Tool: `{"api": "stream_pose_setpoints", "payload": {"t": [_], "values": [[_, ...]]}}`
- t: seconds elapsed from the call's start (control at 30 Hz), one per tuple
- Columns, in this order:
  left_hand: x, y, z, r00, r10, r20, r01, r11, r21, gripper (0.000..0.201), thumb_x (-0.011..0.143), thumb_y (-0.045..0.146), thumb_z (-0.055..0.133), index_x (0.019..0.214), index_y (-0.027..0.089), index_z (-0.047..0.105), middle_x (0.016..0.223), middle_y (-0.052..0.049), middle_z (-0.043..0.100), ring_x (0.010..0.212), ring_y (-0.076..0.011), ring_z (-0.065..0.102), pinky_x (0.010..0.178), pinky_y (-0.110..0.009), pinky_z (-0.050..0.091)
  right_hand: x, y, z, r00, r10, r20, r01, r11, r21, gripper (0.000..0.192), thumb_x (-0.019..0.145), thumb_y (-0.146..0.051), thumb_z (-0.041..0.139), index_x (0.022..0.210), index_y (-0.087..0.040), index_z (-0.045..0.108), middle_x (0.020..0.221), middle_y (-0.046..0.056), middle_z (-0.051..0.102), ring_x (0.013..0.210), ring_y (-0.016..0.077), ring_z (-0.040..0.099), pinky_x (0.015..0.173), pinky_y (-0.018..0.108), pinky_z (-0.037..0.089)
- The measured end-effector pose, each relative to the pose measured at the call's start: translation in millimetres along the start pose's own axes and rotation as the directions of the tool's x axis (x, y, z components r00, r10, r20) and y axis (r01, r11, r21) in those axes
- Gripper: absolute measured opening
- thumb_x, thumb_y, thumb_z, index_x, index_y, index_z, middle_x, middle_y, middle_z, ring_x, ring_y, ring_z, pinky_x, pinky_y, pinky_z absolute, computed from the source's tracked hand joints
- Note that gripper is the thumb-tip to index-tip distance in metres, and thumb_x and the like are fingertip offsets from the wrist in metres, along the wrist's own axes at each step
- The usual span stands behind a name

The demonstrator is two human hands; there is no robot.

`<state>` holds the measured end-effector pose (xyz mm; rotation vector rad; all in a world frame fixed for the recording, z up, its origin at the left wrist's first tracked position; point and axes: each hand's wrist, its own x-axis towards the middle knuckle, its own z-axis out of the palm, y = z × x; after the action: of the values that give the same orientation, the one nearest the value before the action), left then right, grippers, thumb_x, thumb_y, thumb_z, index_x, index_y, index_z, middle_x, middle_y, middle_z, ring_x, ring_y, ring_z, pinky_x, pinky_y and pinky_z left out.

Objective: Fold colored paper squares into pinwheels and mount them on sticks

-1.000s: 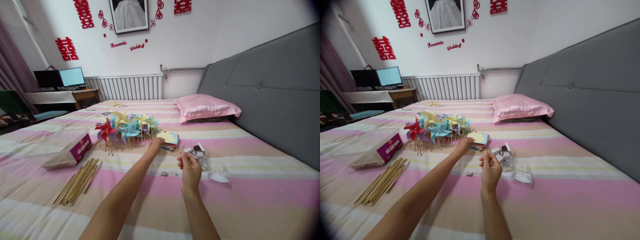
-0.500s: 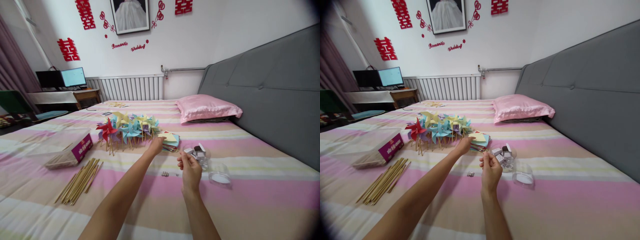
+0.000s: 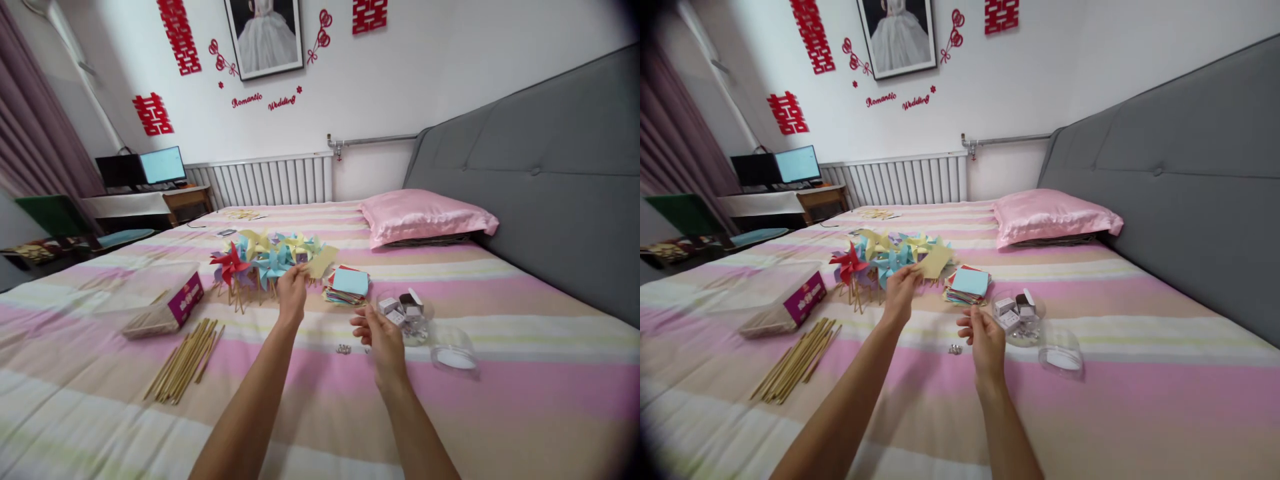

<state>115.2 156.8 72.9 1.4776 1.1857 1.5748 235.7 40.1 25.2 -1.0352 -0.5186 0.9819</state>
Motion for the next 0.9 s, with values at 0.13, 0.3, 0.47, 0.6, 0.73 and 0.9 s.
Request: {"api": "stream_pose_setpoints", "payload": {"t": [0.13, 0.3, 0.47, 0.6, 0.73, 0.9], "values": [[-73.5, 7.9, -43.3, 0.994, 0.1, -0.048, -0.101, 0.995, -0.013, 0.026, 0.083, 0.022, 0.047, 0.098, 0.015, 0.068, 0.101, -0.01, 0.07, 0.099, -0.021, 0.063, 0.09, -0.036, 0.047, -14.9, 0.5, 10.3, 0.856, 0.276, 0.437, -0.323, 0.946, 0.036, 0.06, 0.077, -0.067, 0.049, 0.101, -0.015, 0.066, 0.09, 0.013, 0.073, 0.072, 0.0171, 0.068, 0.05, 0.02, 0.046], [-150.1, -15.9, -69.1, 0.884, 0.451, 0.125, -0.467, 0.842, 0.269, 0.033, 0.08, 0.006, 0.047, 0.102, 0.019, 0.067, 0.113, -0.009, 0.067, 0.114, -0.0215, 0.057, 0.097, -0.038, 0.044, -30.4, 10.5, 19.9, 0.829, 0.253, 0.499, -0.352, 0.929, 0.115, 0.046, 0.074, -0.054, 0.064, 0.104, -0.019, 0.064, 0.097, 0.008, 0.073, 0.083, 0.0208, 0.068, 0.062, 0.027, 0.052], [-167.7, -19.6, -83.9, 0.844, 0.485, 0.227, -0.534, 0.799, 0.277, 0.036, 0.074, 0.006, 0.056, 0.106, 0.02, 0.065, 0.118, -0.011, 0.063, 0.118, -0.0249, 0.053, 0.099, -0.041, 0.043, -29.4, 26.0, 20.7, 0.89, 0.202, 0.409, -0.224, 0.975, 0.006, 0.042, 0.062, -0.034, 0.078, 0.097, -0.016, 0.063, 0.092, 0.007, 0.073, 0.078, 0.0228, 0.068, 0.07, 0.032, 0.053], [-167.6, -18.0, -97.5, 0.989, 0.129, -0.068, -0.123, 0.988, 0.092, 0.041, 0.073, 0.022, 0.065, 0.114, 0.019, 0.061, 0.123, -0.014, 0.058, 0.117, -0.0274, 0.052, 0.097, -0.043, 0.043, -30.8, 32.1, 21.0, 0.899, 0.229, 0.374, -0.227, 0.973, -0.051, 0.039, 0.064, -0.032, 0.077, 0.097, -0.015, 0.064, 0.09, 0.008, 0.073, 0.075, 0.0225, 0.068, 0.067, 0.033, 0.053], [-166.0, -9.7, -103.6, 0.869, -0.45, 0.206, 0.494, 0.767, -0.41, 0.046, 0.076, 0.042, 0.064, 0.112, 0.012, 0.063, 0.111, -0.017, 0.065, 0.105, -0.0274, 0.06, 0.088, -0.038, 0.049, -48.8, 35.4, 31.1, 0.827, 0.271, 0.493, -0.249, 0.962, -0.111, 0.037, 0.069, -0.035, 0.073, 0.1, -0.016, 0.065, 0.093, 0.008, 0.073, 0.076, 0.0223, 0.068, 0.067, 0.032, 0.052], [-161.4, 0.4, -112.5, 0.753, -0.61, 0.249, 0.626, 0.546, -0.557, 0.045, 0.07, 0.037, 0.073, 0.106, 0.01, 0.064, 0.095, -0.014, 0.071, 0.091, -0.0259, 0.067, 0.081, -0.034, 0.053, -77.8, 46.9, 46.3, 0.744, 0.349, 0.57, -0.262, 0.937, -0.232, 0.041, 0.072, -0.041, 0.071, 0.103, -0.015, 0.067, 0.093, 0.008, 0.072, 0.076, 0.0211, 0.067, 0.069, 0.031, 0.05]]}}
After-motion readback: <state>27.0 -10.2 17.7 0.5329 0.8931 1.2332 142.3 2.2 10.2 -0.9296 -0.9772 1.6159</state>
